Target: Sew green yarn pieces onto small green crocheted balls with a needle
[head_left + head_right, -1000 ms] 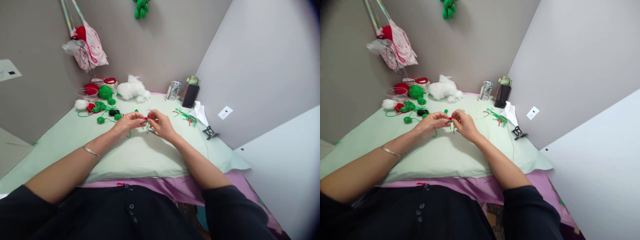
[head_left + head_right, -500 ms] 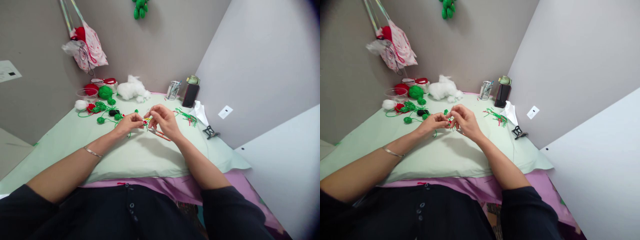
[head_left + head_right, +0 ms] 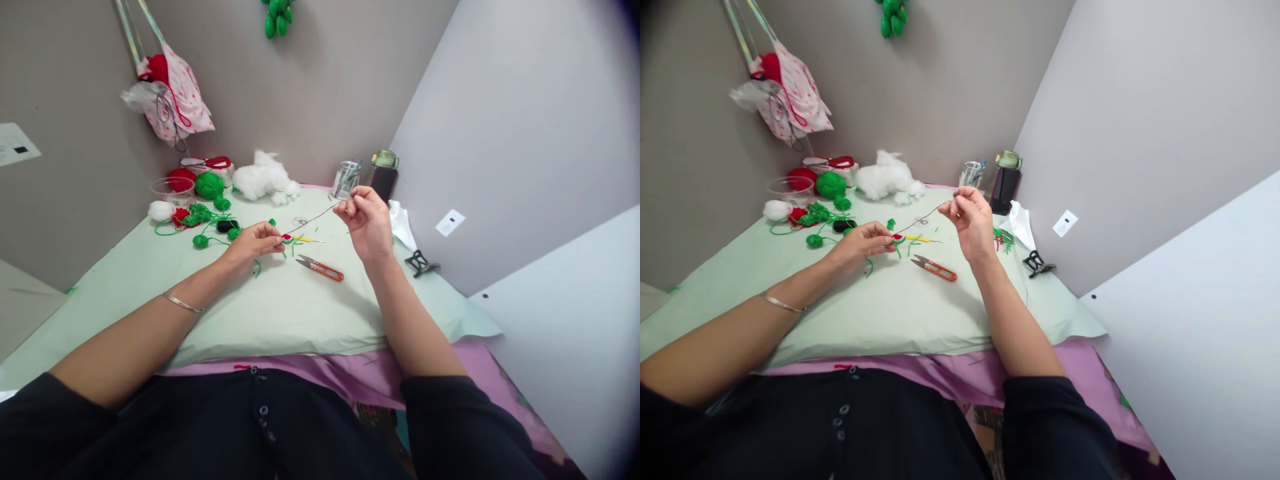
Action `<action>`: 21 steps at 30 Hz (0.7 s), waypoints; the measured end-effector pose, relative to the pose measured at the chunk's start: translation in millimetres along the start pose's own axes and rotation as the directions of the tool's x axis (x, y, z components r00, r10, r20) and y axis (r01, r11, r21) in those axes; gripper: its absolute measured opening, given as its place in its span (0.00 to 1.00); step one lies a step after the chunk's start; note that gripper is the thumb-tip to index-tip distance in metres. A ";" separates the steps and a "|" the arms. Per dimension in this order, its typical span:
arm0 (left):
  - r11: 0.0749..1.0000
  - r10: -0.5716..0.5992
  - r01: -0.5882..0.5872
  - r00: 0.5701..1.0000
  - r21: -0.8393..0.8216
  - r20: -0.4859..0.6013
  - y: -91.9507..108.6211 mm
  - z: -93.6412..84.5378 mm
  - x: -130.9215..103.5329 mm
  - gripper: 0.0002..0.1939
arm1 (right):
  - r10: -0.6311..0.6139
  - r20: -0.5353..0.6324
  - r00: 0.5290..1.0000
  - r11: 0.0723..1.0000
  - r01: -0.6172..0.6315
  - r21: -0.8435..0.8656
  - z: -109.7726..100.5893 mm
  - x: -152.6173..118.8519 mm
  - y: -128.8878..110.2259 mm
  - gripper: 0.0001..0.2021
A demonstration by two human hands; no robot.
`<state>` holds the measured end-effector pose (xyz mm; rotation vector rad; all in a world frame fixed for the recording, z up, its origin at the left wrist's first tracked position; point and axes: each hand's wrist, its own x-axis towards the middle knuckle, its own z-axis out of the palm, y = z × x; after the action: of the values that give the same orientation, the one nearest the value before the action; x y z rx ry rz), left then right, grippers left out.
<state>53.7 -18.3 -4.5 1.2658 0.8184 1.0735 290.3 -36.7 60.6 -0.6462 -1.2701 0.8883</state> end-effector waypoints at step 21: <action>0.993 -0.001 -0.001 1.000 0.116 0.017 2.3 -1.5 3.9 0.12 | -0.013 -0.134 0.991 0.993 0.029 0.115 -26.7 14.4 -3.1 0.08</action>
<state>53.2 -14.2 -2.1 1.3709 0.8786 1.0257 317.8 -24.5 65.3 -0.5890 -1.0954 0.8806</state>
